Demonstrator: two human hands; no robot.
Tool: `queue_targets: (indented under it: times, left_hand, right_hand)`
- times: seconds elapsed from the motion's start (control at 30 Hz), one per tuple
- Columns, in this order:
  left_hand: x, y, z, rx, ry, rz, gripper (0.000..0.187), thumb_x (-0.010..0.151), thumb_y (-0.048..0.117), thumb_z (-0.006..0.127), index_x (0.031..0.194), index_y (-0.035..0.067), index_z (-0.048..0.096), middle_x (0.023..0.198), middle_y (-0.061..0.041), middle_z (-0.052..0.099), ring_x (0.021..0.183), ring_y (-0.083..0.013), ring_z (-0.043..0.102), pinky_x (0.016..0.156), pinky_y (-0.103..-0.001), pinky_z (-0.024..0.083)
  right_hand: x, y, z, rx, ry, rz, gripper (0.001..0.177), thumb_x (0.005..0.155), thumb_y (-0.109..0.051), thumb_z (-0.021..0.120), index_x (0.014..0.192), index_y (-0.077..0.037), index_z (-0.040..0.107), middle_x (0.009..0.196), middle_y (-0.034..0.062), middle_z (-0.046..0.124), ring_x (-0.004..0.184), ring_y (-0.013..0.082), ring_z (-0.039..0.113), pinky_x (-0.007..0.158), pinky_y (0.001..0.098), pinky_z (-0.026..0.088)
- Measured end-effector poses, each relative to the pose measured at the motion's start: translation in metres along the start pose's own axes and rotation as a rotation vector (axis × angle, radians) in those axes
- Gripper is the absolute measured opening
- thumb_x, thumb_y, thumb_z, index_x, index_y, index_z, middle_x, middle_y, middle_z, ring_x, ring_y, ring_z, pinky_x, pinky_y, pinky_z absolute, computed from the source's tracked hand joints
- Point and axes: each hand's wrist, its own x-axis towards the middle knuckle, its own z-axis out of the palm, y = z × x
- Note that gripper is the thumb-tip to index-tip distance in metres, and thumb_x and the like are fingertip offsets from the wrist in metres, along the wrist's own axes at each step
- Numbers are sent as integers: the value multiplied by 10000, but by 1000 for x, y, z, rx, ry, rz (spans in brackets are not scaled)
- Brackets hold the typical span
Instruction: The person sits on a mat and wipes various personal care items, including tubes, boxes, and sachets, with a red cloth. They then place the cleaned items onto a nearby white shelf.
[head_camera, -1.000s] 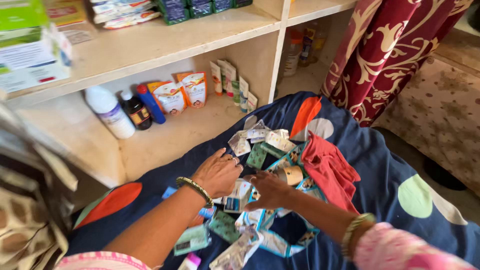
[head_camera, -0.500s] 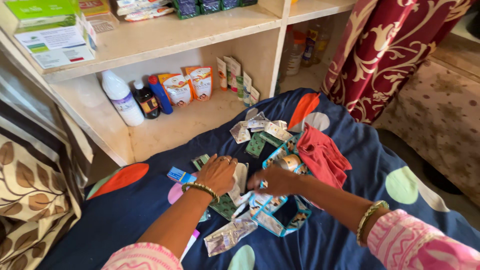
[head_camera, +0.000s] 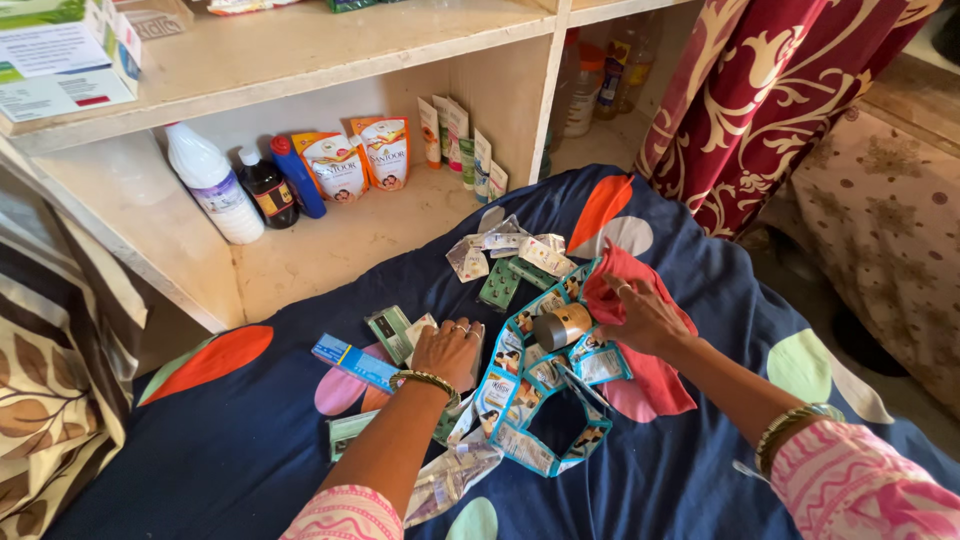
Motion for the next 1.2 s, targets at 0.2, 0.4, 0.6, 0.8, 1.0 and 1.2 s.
queue_targets:
  times: [0.2,0.4,0.6,0.8,1.0,1.2]
  left_hand:
    - [8,-3,-19,69,-65,-28,878,667,200,838,1469,124,489,1358,-41,578,1309,-238,453,1005,-415,384]
    - [10,-1,-41,135,-202,-49,901,543,278,922,1363,124,582,1375,-49,529,1331,-230,421,1034,-405,350]
    - [13,-1,-27,141,13,42,850,536,233,917,1311,119,587,1317,-132,561,1261,-298,467,1043,-441,329]
    - [10,-15,-50,-388,-119,-258,706,683,294,884,1279,110,553,1126,-200,696,1069,-412,675,931,-477,545]
    - [-1,-6,-129,-1699,346,-601,606,658,282,785,1205,133,569,1030,-94,747,897,-286,760,818,-506,648]
    - [-11,32,-203,-2500,232,51,465,887,501,678,1173,134,660,1039,-34,713,918,-190,694,823,-394,576]
  right_hand:
    - [23,16,4,163,-15,6,436,699,-292,849,1071,-82,763,999,86,770,1004,240,732,903,371,552]
    - [45,5,-10,430,114,69,264,757,-220,837,959,-61,772,864,75,759,799,155,708,743,311,560]
    - [58,-33,-53,972,155,67,117,844,-107,735,918,-19,713,831,44,711,734,94,619,652,256,473]
    - [45,-80,-86,1140,209,0,121,875,-110,731,919,-12,677,806,7,649,747,91,566,662,240,448]
    - [24,-139,-107,1316,264,-147,107,912,-139,698,992,-68,685,855,-27,661,792,74,582,708,242,468]
    - [-33,-208,-128,808,488,-664,183,1019,-194,643,1127,-52,683,1227,108,619,1198,232,568,1033,359,447]
